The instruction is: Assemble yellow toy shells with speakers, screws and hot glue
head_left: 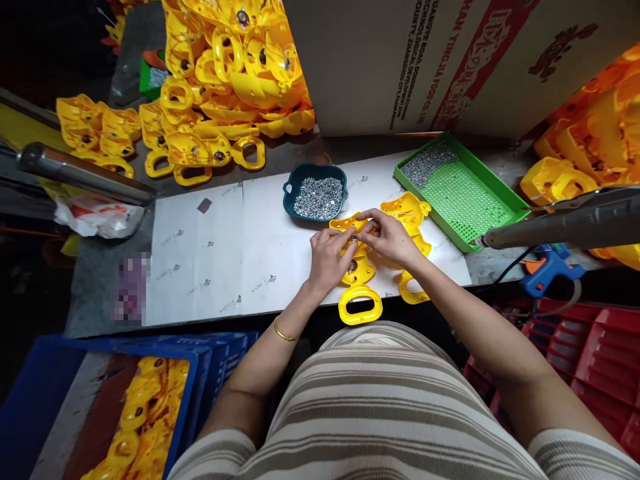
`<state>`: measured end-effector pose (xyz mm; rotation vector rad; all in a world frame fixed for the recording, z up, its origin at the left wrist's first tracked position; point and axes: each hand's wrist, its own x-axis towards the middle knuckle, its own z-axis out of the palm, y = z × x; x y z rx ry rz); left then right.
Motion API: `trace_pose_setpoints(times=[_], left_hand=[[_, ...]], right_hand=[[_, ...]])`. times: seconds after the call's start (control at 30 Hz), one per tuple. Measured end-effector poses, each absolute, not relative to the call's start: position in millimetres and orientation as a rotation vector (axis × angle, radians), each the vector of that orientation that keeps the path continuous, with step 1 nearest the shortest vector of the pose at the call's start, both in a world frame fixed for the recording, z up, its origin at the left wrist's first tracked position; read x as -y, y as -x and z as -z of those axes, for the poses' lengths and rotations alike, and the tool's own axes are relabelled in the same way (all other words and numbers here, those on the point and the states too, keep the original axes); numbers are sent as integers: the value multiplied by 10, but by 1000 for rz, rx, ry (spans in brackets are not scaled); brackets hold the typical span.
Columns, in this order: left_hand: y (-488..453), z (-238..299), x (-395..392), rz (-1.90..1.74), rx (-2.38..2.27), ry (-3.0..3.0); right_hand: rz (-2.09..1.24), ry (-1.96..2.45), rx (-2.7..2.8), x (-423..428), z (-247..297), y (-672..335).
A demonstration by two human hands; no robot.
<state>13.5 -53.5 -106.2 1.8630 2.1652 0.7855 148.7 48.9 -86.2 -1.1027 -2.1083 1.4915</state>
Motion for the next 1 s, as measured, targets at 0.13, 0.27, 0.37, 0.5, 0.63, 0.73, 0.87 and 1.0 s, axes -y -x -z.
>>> trace_pose_setpoints(times=[0.13,0.27,0.37,0.5,0.63,0.73,0.87,1.0], left_hand=[[-78,1134,560,-856,-2103,-1961],[-74,1170,574,-895,-2092,-2020],[-87,1146,583,-876,-2182,-2017],[-105,1089,590,-752,-2290,-2019],[-114,1051,582,-611,-2332,-2005],[-111,1021,562,-527,-2332,-2013],[-95,985,532,-461,-2325,-2013],[-93,960,529,-442,-2300,-2005]], right_hand=[[-1562,1113,2095,-536,879,-1478],[-1442,1151,2202,-495,833,-1486],[-1077,1137,2413,-398,789,-1540],[-838,1164,2626,-267,761,-1613],[-729,1186,2777,-200,729,-1610],[-643,1215,2873,-189,680,-1570],[-604,1230,2956,-205,622,-1512],[-594,1254,2994,-215,589,-1494]])
